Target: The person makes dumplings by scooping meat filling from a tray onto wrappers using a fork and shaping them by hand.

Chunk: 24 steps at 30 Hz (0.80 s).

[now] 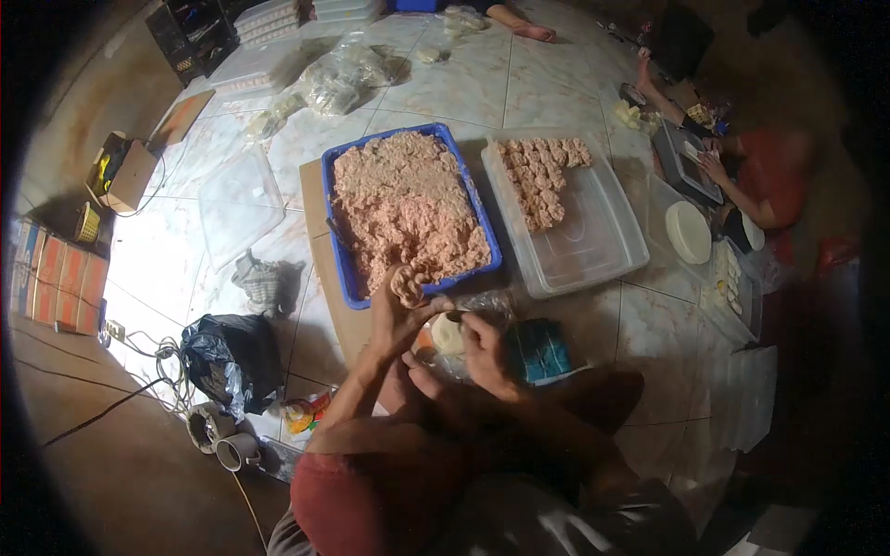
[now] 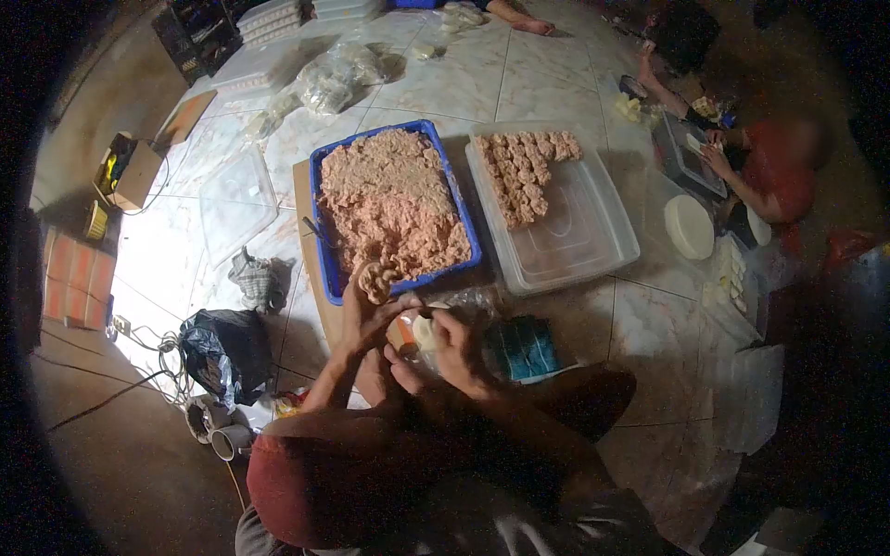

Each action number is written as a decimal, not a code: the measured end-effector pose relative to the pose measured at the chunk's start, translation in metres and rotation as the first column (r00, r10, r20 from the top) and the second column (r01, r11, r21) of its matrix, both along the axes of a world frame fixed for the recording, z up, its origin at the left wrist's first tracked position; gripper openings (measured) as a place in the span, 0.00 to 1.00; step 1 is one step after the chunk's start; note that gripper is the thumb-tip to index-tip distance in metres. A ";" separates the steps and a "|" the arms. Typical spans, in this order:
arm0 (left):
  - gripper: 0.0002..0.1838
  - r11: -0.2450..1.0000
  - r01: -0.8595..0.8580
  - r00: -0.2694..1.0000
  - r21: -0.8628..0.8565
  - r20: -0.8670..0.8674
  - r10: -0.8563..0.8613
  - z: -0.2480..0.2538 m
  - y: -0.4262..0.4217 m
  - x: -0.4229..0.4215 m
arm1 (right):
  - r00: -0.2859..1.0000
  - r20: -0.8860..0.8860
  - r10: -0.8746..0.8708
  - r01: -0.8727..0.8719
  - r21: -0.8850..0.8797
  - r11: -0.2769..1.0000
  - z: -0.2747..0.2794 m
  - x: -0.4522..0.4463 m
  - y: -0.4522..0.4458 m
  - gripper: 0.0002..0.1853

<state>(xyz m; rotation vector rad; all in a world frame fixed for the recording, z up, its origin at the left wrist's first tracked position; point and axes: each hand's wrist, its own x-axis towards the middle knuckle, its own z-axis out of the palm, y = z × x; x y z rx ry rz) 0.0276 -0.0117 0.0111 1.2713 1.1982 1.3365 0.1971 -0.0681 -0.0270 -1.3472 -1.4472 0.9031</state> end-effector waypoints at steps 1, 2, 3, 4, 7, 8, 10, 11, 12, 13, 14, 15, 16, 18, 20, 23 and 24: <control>0.27 1.000 -0.003 1.000 -0.001 0.000 0.003 0.014 0.001 -0.008 | 1.000 0.000 0.003 -0.003 -0.001 1.000 -0.012 0.005 -0.003 0.10; 0.27 0.968 0.158 0.948 -0.192 0.303 -0.095 0.021 -0.001 -0.019 | 0.993 -0.115 0.007 -0.014 -0.064 0.998 -0.020 0.016 -0.009 0.11; 0.26 0.960 0.241 0.902 -0.143 0.399 -0.167 0.017 -0.004 -0.024 | 0.974 -0.228 -0.003 -0.027 -0.130 0.991 -0.022 0.021 -0.015 0.12; 0.26 0.942 0.322 0.840 -0.093 0.487 -0.238 0.014 -0.007 -0.029 | 0.940 -0.339 -0.030 -0.044 -0.209 0.977 -0.025 0.021 -0.020 0.12; 0.27 0.981 0.183 0.982 -0.065 0.051 -0.180 0.023 0.000 -0.020 | 0.852 -0.504 0.139 -0.359 -0.372 0.856 -0.001 0.029 -0.021 0.11; 0.29 0.971 0.220 0.975 -0.092 0.049 -0.216 0.014 0.000 -0.023 | 0.851 -0.513 0.108 -0.360 -0.422 0.832 0.014 0.025 -0.021 0.10; 0.30 0.983 0.186 0.981 -0.007 -0.052 -0.186 0.029 0.001 -0.018 | 0.831 -0.539 0.140 -0.394 -0.392 0.831 0.012 0.025 -0.017 0.10; 0.31 0.985 0.154 0.978 0.072 -0.150 -0.142 0.034 -0.001 -0.016 | 0.807 -0.566 0.170 -0.432 -0.369 0.823 0.010 0.024 -0.018 0.10; 0.31 0.974 0.204 0.978 -0.095 -0.021 -0.207 0.030 -0.002 -0.019 | 0.806 -0.567 0.170 -0.432 -0.367 0.824 0.004 0.024 -0.017 0.10; 0.31 0.974 0.205 0.978 -0.093 -0.023 -0.208 0.027 -0.001 -0.021 | 0.773 -0.612 0.168 -0.452 -0.344 0.823 -0.001 0.022 -0.017 0.10; 0.30 0.979 0.197 0.976 -0.058 -0.085 -0.201 0.025 -0.001 -0.022 | 0.736 -0.656 0.165 -0.471 -0.321 0.822 -0.007 0.021 -0.017 0.10; 0.29 0.981 0.191 0.970 -0.023 -0.147 -0.192 0.025 -0.001 -0.022 | 0.735 -0.657 0.166 -0.470 -0.319 0.823 -0.004 0.018 -0.016 0.10; 0.29 0.981 0.192 0.970 -0.022 -0.149 -0.194 0.025 -0.002 -0.019 | 0.742 -0.654 0.147 -0.445 -0.317 0.838 -0.001 0.014 -0.016 0.08; 0.27 0.979 0.202 0.971 0.009 0.125 -0.202 0.025 -0.007 -0.005 | 0.749 -0.651 0.123 -0.413 -0.313 0.855 0.015 -0.002 -0.013 0.07; 0.26 0.986 0.158 0.986 -0.054 0.052 -0.155 -0.003 -0.008 0.005 | 0.977 -0.027 0.212 -0.198 0.263 0.944 0.031 -0.017 -0.008 0.06; 0.25 0.997 0.071 0.995 -0.020 0.073 -0.070 -0.028 -0.003 0.002 | 0.997 0.039 0.071 -0.077 0.191 0.979 -0.010 -0.014 -0.003 0.11; 0.26 0.998 0.055 0.997 0.015 0.047 -0.056 0.000 -0.007 0.002 | 0.990 0.083 0.110 -0.115 0.048 0.992 0.004 -0.003 -0.005 0.12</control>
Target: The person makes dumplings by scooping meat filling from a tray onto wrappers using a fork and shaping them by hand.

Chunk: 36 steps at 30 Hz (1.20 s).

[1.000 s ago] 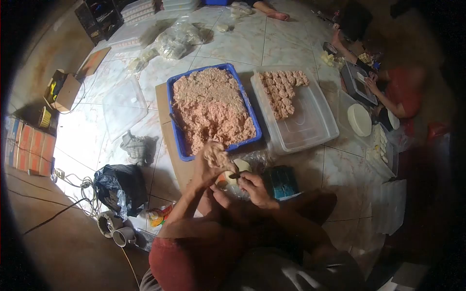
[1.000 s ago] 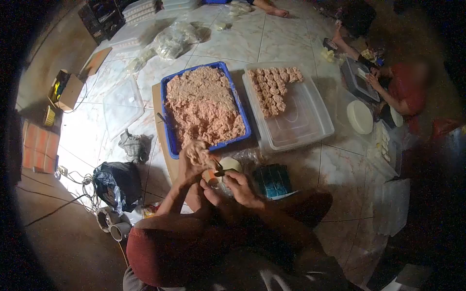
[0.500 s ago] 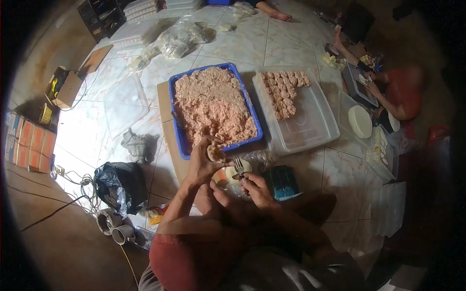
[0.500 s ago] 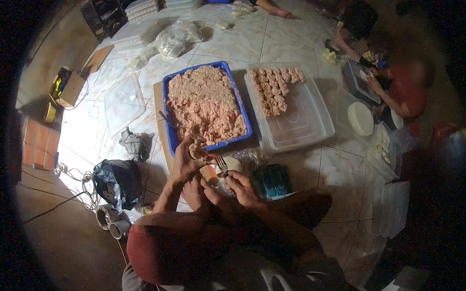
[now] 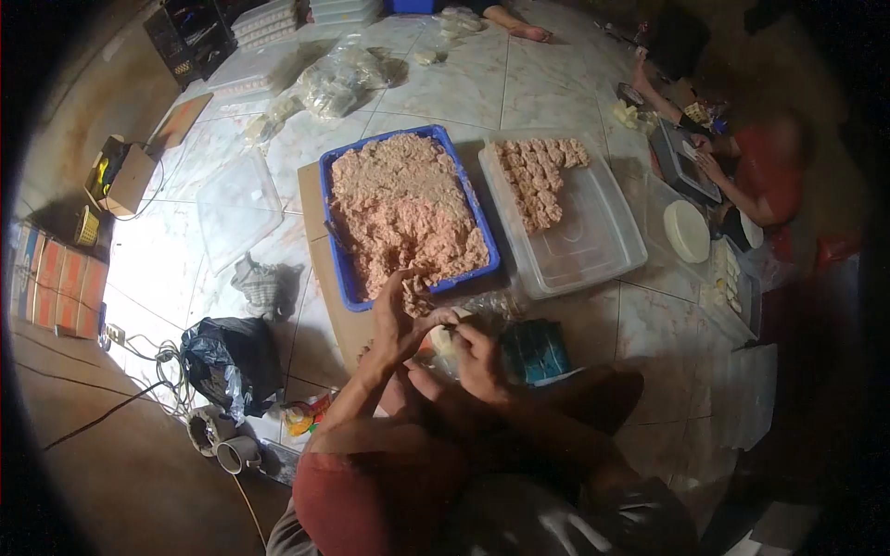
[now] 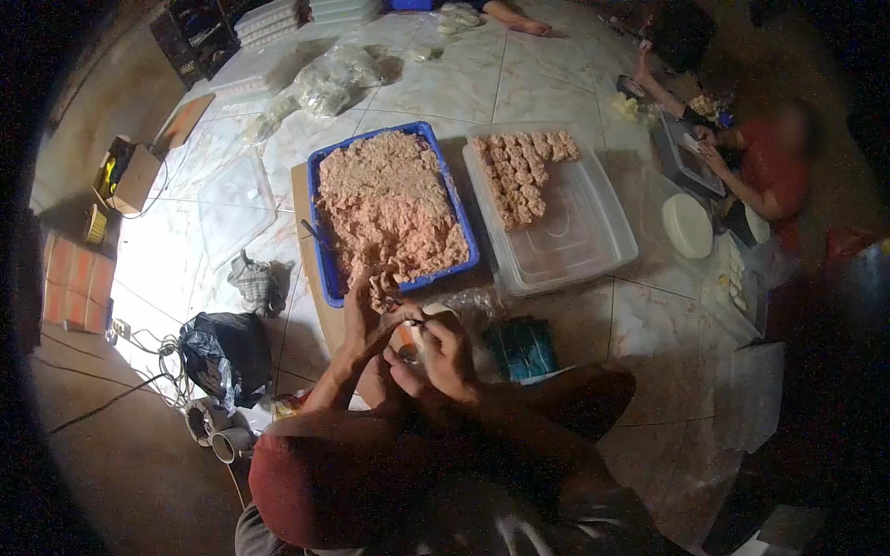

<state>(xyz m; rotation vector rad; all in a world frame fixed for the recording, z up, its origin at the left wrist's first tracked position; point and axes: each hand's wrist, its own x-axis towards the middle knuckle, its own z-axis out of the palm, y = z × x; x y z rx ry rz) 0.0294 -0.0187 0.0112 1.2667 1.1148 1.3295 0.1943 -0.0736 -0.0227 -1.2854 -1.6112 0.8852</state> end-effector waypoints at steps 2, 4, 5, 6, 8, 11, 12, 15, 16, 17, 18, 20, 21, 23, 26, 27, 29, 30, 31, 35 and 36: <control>0.27 0.998 -0.040 0.997 0.049 -0.070 0.044 0.004 -0.002 -0.009 | 0.988 -0.155 -0.013 0.002 -0.069 0.998 -0.016 0.012 -0.006 0.10; 0.28 0.998 0.041 0.986 -0.047 -0.160 -0.048 0.007 0.000 -0.021 | 0.909 -0.393 -0.137 0.043 -0.239 0.970 -0.017 0.020 -0.017 0.12; 0.28 0.979 0.140 0.968 -0.150 -0.187 -0.167 0.018 0.004 -0.024 | 0.910 -0.394 -0.132 0.040 -0.233 0.972 -0.016 0.023 -0.016 0.12; 0.27 0.953 0.243 0.942 -0.178 -0.191 -0.276 0.023 0.005 -0.029 | 0.898 -0.432 -0.083 -0.042 -0.273 0.961 -0.013 0.026 -0.017 0.12; 0.26 0.970 0.213 0.971 -0.117 -0.089 -0.224 0.027 0.006 -0.021 | 0.881 -0.473 -0.029 -0.127 -0.295 0.947 -0.009 0.028 -0.014 0.12; 0.28 0.980 0.190 0.981 -0.055 -0.015 -0.191 0.028 0.006 -0.020 | 0.838 -0.546 -0.025 -0.210 -0.364 0.907 -0.005 0.029 -0.016 0.11; 0.29 0.978 0.203 0.978 -0.040 -0.046 -0.205 0.028 0.007 -0.020 | 0.837 -0.547 -0.009 -0.246 -0.390 0.887 -0.009 0.031 -0.017 0.10; 0.33 0.973 0.229 0.967 -0.020 -0.108 -0.230 0.027 0.005 -0.023 | 0.810 -0.586 -0.013 -0.275 -0.400 0.875 -0.019 0.026 -0.024 0.08; 0.31 0.970 0.245 0.962 0.002 -0.127 -0.243 0.027 0.006 -0.025 | 0.804 -0.595 -0.006 -0.280 -0.387 0.878 -0.020 0.024 -0.024 0.08; 0.29 0.965 0.261 0.956 0.024 -0.144 -0.256 0.027 0.007 -0.025 | 0.798 -0.603 0.001 -0.285 -0.375 0.882 -0.021 0.023 -0.024 0.07; 0.29 0.964 0.263 0.956 0.025 -0.143 -0.257 0.026 0.007 -0.021 | 0.789 -0.611 0.064 -0.327 -0.330 0.886 -0.019 0.021 -0.021 0.06; 0.25 0.962 0.271 0.958 -0.030 -0.094 -0.272 0.021 0.002 -0.009 | 0.904 -0.420 0.085 -0.149 -0.122 0.981 -0.005 0.001 -0.018 0.05; 0.25 0.962 0.273 0.957 -0.033 -0.090 -0.274 0.013 0.000 -0.008 | 0.976 -0.213 0.040 -0.013 0.129 0.992 -0.001 -0.006 -0.017 0.04; 0.32 0.969 0.241 0.913 -0.052 -0.326 -0.244 -0.007 0.003 -0.009 | 0.987 -0.158 -0.009 0.008 -0.007 1.000 -0.005 -0.004 -0.011 0.04; 0.32 0.983 0.183 0.956 -0.023 -0.230 -0.183 0.002 0.006 -0.021 | 0.930 0.367 0.025 -0.033 0.017 0.999 0.019 0.030 -0.002 0.07; 0.31 0.992 0.122 0.978 0.033 -0.175 -0.114 0.012 0.005 -0.024 | 0.995 0.076 -0.064 0.058 0.081 0.995 0.047 0.024 -0.002 0.09; 0.31 0.989 0.097 0.977 0.116 -0.202 -0.072 0.020 0.006 -0.024 | 0.996 0.063 -0.066 0.070 -0.063 0.996 0.086 0.032 0.000 0.09; 0.29 0.983 0.178 0.947 0.042 -0.278 -0.160 0.020 0.010 -0.024 | 0.995 0.070 -0.069 0.073 -0.057 0.996 0.092 0.032 0.007 0.09; 0.27 0.967 0.252 0.905 -0.039 -0.345 -0.250 0.019 0.012 -0.024 | 0.980 0.197 0.010 -0.038 0.140 0.989 0.097 0.032 0.013 0.09; 0.18 0.953 0.296 0.807 -0.069 -0.515 -0.289 0.006 0.015 -0.024 | 0.908 0.408 0.094 -0.173 0.163 0.971 0.092 0.039 0.022 0.08; 0.18 0.980 0.196 0.835 0.037 -0.530 -0.147 -0.001 0.013 -0.021 | 0.907 0.418 0.047 -0.138 0.192 0.972 0.090 0.047 0.021 0.07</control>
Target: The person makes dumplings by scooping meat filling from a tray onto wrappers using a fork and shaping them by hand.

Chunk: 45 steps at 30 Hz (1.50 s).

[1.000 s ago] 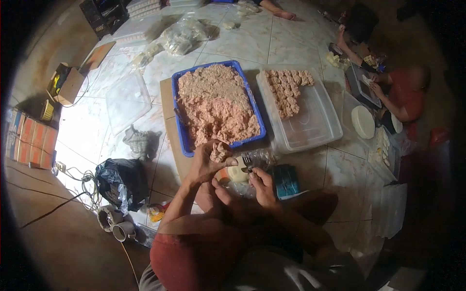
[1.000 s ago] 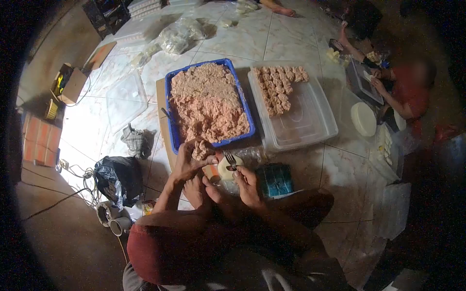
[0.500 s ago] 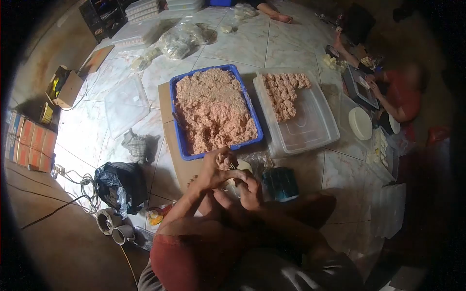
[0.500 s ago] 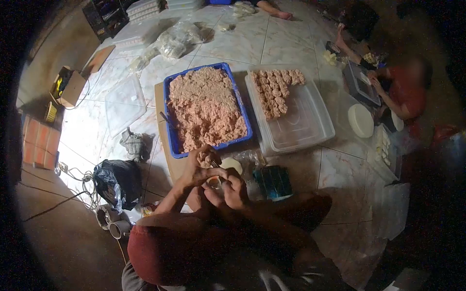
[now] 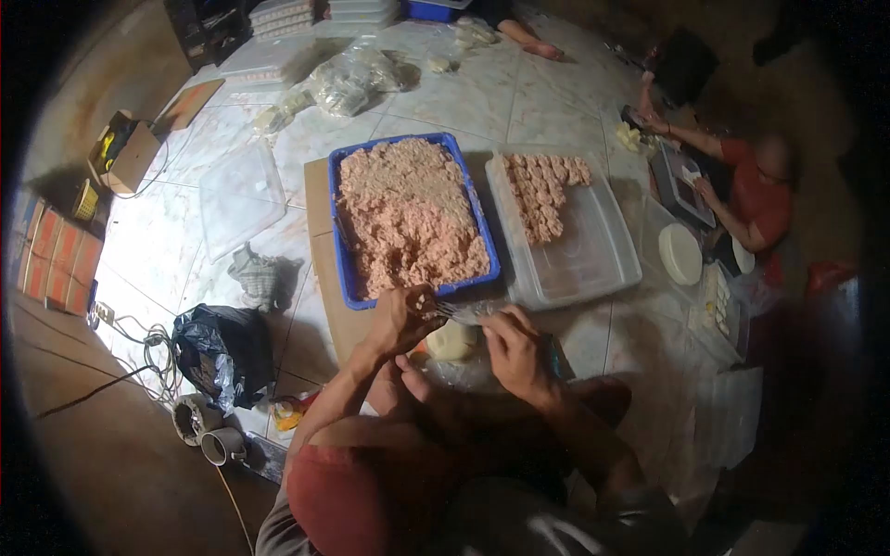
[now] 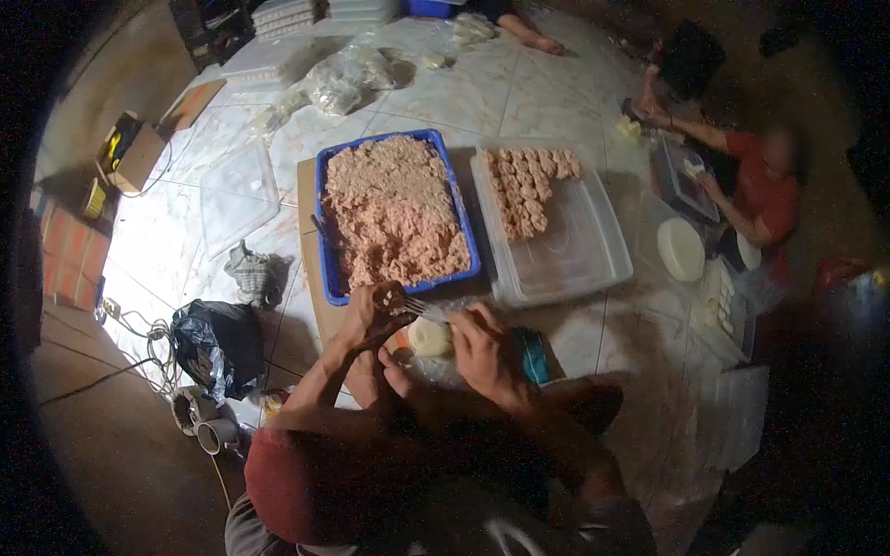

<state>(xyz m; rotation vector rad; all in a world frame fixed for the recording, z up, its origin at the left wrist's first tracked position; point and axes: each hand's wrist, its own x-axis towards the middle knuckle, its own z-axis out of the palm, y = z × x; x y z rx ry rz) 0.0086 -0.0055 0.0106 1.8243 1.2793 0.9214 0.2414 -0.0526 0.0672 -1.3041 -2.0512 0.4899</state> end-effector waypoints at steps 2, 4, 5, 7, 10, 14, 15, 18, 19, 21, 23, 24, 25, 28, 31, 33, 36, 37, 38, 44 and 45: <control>0.18 0.997 -0.051 0.999 -0.056 0.008 0.052 0.006 0.000 -0.004 | 0.992 -0.123 0.000 -0.002 -0.019 1.000 0.014 0.003 0.000 0.06; 0.17 0.987 -0.069 0.997 -0.146 0.018 0.072 0.003 -0.005 0.000 | 0.986 -0.162 -0.031 0.015 -0.102 0.995 0.018 -0.004 -0.006 0.06; 0.17 0.987 -0.059 0.998 -0.147 0.018 0.062 0.001 -0.005 0.004 | 0.984 -0.175 -0.009 0.009 0.000 1.000 0.012 -0.016 -0.002 0.06; 0.14 0.999 -0.032 0.997 -0.015 0.074 0.033 0.000 -0.004 0.013 | 0.983 -0.184 0.013 0.007 0.109 0.994 -0.003 -0.016 0.000 0.06; 0.16 0.992 -0.006 0.970 -0.128 0.242 0.037 0.017 -0.005 0.007 | 0.989 -0.132 -0.059 0.047 -0.094 0.994 -0.007 0.000 -0.005 0.06; 0.21 0.987 0.062 0.993 -0.149 0.113 -0.046 -0.007 -0.014 0.004 | 0.975 -0.193 -0.111 0.083 -0.150 0.985 0.003 -0.011 -0.019 0.08; 0.23 0.988 0.064 0.998 -0.140 0.030 -0.060 -0.013 -0.008 0.008 | 0.990 -0.137 -0.039 0.026 -0.096 0.995 -0.017 -0.014 -0.014 0.08; 0.21 0.995 0.034 0.991 -0.093 0.131 -0.021 0.004 -0.008 0.005 | 0.966 -0.236 -0.103 0.066 -0.159 0.985 -0.009 -0.015 -0.021 0.04; 0.21 0.996 0.012 0.982 -0.086 0.189 0.004 0.011 -0.009 0.005 | 0.953 -0.279 -0.120 0.064 -0.201 0.978 0.002 -0.012 -0.023 0.04; 0.20 0.990 0.102 0.924 -0.097 0.378 -0.058 0.015 -0.008 0.003 | 0.899 -0.374 -0.227 0.133 -0.261 0.956 0.006 -0.016 -0.028 0.04; 0.24 0.976 0.168 0.973 -0.141 0.181 -0.141 0.006 -0.006 -0.002 | 0.956 -0.275 -0.102 0.078 -0.098 0.992 -0.007 -0.017 -0.024 0.04; 0.26 0.959 0.121 0.992 -0.256 0.069 -0.107 0.005 -0.006 0.006 | 0.956 -0.252 -0.149 0.048 -0.364 0.930 -0.003 -0.024 -0.027 0.04; 0.26 0.962 0.122 0.992 -0.246 0.066 -0.109 0.005 -0.007 0.008 | 0.955 -0.256 -0.147 0.048 -0.354 0.934 -0.003 -0.024 -0.028 0.04; 0.15 0.992 0.016 0.884 -0.121 0.466 0.043 0.026 -0.013 0.012 | 0.904 -0.363 -0.226 0.181 -0.152 0.972 0.005 -0.022 -0.023 0.05; 0.13 0.982 0.020 0.979 -0.187 0.204 0.019 0.010 -0.011 0.014 | 0.952 -0.290 -0.099 0.004 -0.311 0.950 -0.011 -0.029 -0.023 0.05; 0.13 0.981 0.012 0.998 -0.196 0.060 0.000 0.005 -0.004 0.011 | 0.955 -0.281 -0.095 0.032 -0.222 0.975 -0.009 -0.028 -0.019 0.05; 0.19 0.998 -0.033 0.970 -0.052 0.238 0.045 0.001 -0.003 0.011 | 0.910 -0.352 -0.218 0.141 -0.232 0.963 0.005 -0.020 -0.017 0.05; 0.19 0.998 -0.031 0.970 -0.057 0.239 0.044 0.005 -0.005 0.007 | 0.911 -0.349 -0.222 0.143 -0.236 0.961 0.004 -0.018 -0.019 0.05; 0.20 0.999 0.028 0.968 -0.024 0.250 -0.022 0.011 -0.007 -0.001 | 0.903 -0.355 -0.240 0.173 -0.212 0.962 0.003 -0.018 -0.018 0.05; 0.18 0.987 0.154 0.987 0.047 -0.057 -0.151 -0.005 -0.002 -0.006 | 0.971 -0.216 -0.101 0.052 -0.222 0.974 -0.014 -0.026 -0.016 0.04; 0.18 0.988 0.147 0.988 0.047 -0.055 -0.144 -0.001 0.001 -0.005 | 0.960 -0.247 -0.136 0.092 -0.181 0.979 -0.013 -0.024 -0.013 0.05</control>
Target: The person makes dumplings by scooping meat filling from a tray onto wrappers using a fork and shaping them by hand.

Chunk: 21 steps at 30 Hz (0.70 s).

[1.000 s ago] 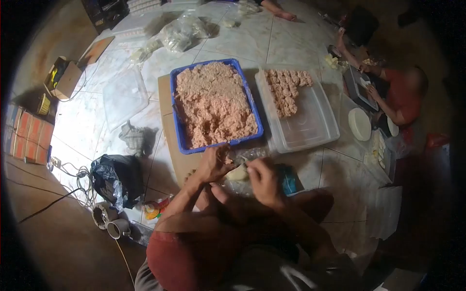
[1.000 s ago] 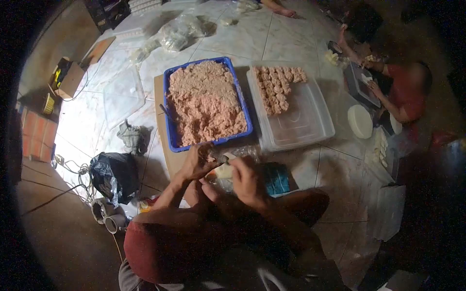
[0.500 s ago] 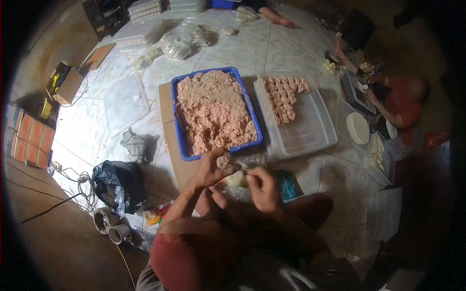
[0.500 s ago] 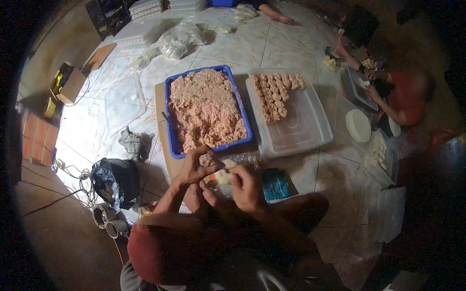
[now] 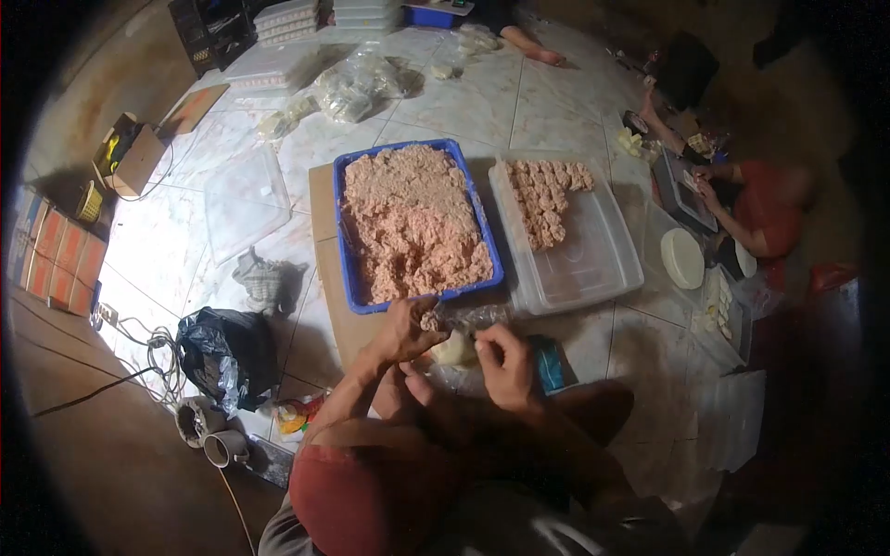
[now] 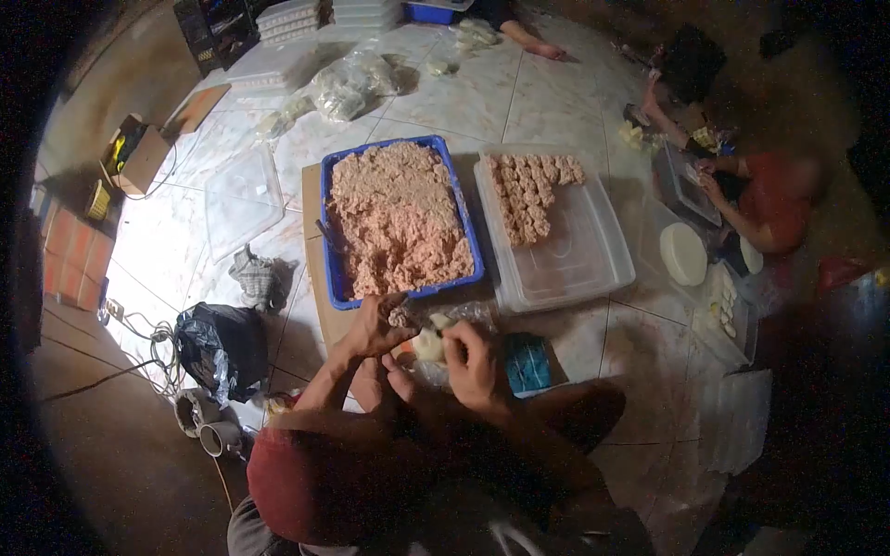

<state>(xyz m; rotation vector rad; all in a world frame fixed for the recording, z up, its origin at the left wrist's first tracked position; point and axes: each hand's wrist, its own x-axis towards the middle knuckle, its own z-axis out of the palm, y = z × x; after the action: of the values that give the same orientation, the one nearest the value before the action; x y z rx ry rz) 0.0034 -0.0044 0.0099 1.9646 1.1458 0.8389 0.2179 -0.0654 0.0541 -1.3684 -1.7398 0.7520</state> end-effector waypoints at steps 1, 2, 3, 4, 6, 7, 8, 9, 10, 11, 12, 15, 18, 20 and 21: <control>0.19 0.996 -0.010 0.997 -0.091 0.079 0.017 0.004 -0.002 0.003 | 0.998 -0.029 -0.056 0.057 0.022 0.998 -0.002 0.001 -0.006 0.05; 0.20 0.984 -0.012 0.987 -0.179 0.155 0.041 0.004 -0.006 0.005 | 0.998 -0.028 -0.061 0.061 0.005 0.998 -0.005 0.001 -0.009 0.05; 0.20 0.974 -0.076 0.997 -0.212 0.002 0.078 0.004 -0.004 0.006 | 1.000 -0.019 -0.007 0.007 -0.029 1.000 -0.006 0.000 -0.004 0.05; 0.20 0.975 -0.071 0.997 -0.212 0.004 0.074 0.005 -0.005 0.006 | 0.999 -0.011 0.044 -0.044 -0.064 0.997 -0.006 -0.001 -0.001 0.05; 0.20 0.984 0.015 0.957 -0.178 0.287 0.037 0.013 -0.005 0.004 | 1.000 -0.016 0.004 -0.005 -0.066 0.998 0.011 0.005 -0.006 0.05; 0.22 0.979 0.026 0.834 -0.204 0.544 0.091 0.012 -0.010 0.006 | 1.000 -0.019 -0.025 0.023 -0.066 0.998 0.018 0.008 -0.003 0.06; 0.22 0.976 0.032 0.836 -0.215 0.541 0.092 0.012 -0.009 0.005 | 0.999 -0.020 -0.031 0.030 -0.078 0.997 0.020 0.007 0.002 0.06; 0.23 0.965 0.056 0.915 -0.257 0.399 0.053 0.019 -0.009 0.003 | 0.999 -0.022 -0.042 0.041 -0.023 0.999 0.023 0.004 0.012 0.07; 0.24 0.956 0.075 0.969 -0.285 0.248 -0.002 0.025 -0.007 0.003 | 0.998 -0.026 -0.050 0.051 0.048 0.998 0.027 0.001 0.026 0.08; 0.24 0.982 0.033 0.996 -0.188 0.088 -0.017 0.023 -0.006 0.009 | 0.999 0.050 -0.014 0.009 0.105 0.994 0.022 -0.001 0.047 0.10; 0.28 0.969 0.073 0.990 -0.237 0.132 -0.043 0.015 -0.002 0.014 | 0.991 0.131 0.008 -0.029 0.156 0.987 0.011 -0.001 0.065 0.13; 0.45 0.948 0.121 0.893 -0.294 0.450 0.026 0.004 -0.008 0.023 | 0.972 0.224 0.075 -0.111 0.152 0.982 -0.003 -0.003 0.078 0.23; 0.53 0.845 0.245 0.788 -0.475 0.606 0.111 0.004 -0.020 0.023 | 0.955 0.227 0.193 -0.180 -0.078 0.981 0.023 -0.003 0.045 0.29; 0.56 0.833 0.311 0.788 -0.457 0.614 0.042 -0.003 -0.026 0.028 | 0.977 0.109 0.184 -0.174 -0.090 0.981 -0.002 0.010 0.041 0.26; 0.56 0.843 0.338 0.716 -0.419 0.696 0.058 0.008 -0.030 0.034 | 0.975 0.142 0.171 -0.165 -0.054 0.985 -0.006 0.020 0.048 0.24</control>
<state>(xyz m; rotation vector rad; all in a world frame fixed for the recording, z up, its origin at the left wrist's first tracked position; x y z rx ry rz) 0.0374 -0.0342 0.0175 1.0975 0.6450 0.9345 0.2376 -0.0177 0.0484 -1.3450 -1.9843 0.8007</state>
